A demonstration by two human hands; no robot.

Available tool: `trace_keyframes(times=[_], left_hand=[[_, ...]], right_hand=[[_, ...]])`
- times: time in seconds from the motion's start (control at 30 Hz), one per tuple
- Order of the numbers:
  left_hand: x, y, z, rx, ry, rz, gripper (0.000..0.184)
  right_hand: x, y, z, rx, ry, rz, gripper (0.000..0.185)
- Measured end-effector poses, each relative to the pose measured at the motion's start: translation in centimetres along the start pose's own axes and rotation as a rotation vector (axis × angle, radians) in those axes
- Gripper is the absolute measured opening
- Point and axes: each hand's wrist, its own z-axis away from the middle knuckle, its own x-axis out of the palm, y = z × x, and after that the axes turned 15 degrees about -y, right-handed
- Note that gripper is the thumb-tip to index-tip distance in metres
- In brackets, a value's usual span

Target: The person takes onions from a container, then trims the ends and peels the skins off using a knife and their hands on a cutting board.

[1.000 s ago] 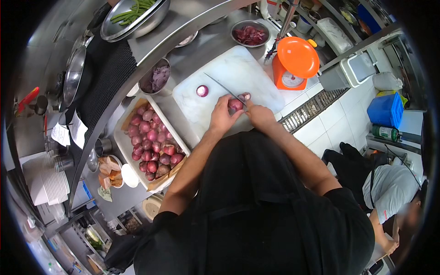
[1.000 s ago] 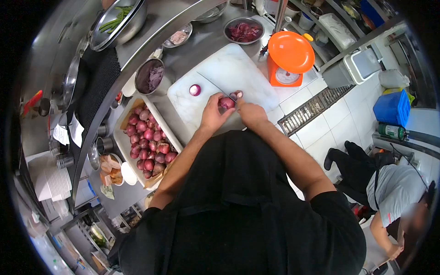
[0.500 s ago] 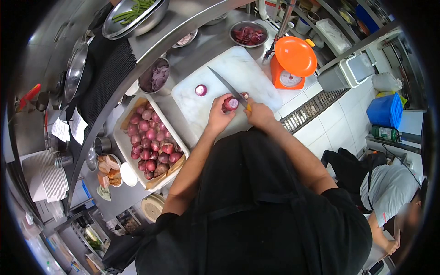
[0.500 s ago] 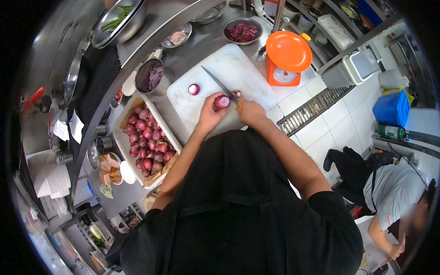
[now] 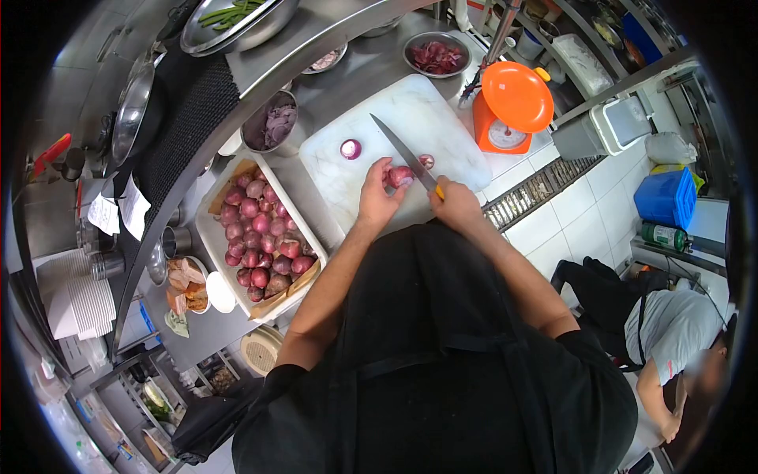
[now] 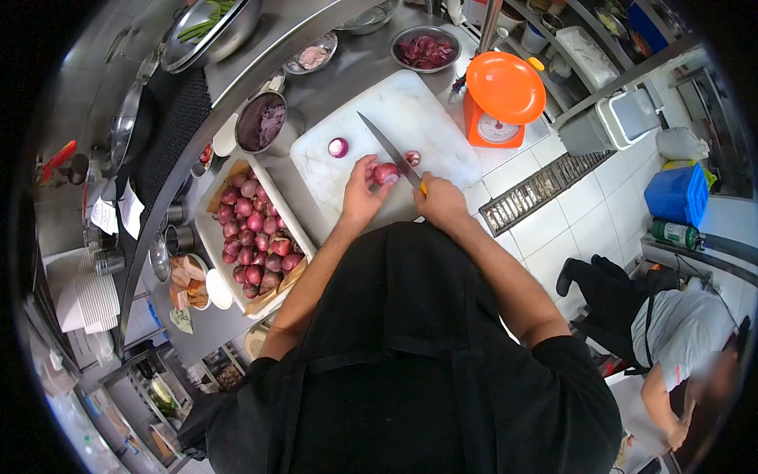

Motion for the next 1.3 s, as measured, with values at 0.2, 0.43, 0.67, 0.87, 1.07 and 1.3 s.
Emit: trace_keyframes(times=[0.2,0.43,0.67,0.87,1.07,1.3], left_hand=[[0.0,-0.8,0.1,0.031,-0.028,-0.014,0.046],[-1.1,0.7,0.0,0.128,0.043,-0.412,0.044],[-1.2,1.1,-0.3,0.176,0.023,-0.522,0.034],[-1.0,1.8,-0.2,0.174,-0.013,-0.563,0.026],[-0.7,2.4,-0.4,0.192,-0.059,-0.636,0.024],[-0.7,2.8,-0.7,0.168,-0.045,-0.641,0.026]], right_hand=[[-2.1,-1.1,2.2,-0.009,0.020,-0.011,0.037],[-3.0,-1.9,3.4,-0.031,-0.036,0.037,0.037],[-2.9,-1.9,4.1,-0.077,-0.016,0.033,0.035],[-3.5,-2.3,4.8,-0.084,-0.035,0.061,0.034],[-4.5,-3.6,5.4,-0.032,-0.110,0.098,0.033],[-4.2,-3.7,4.3,-0.002,-0.130,0.151,0.034]])
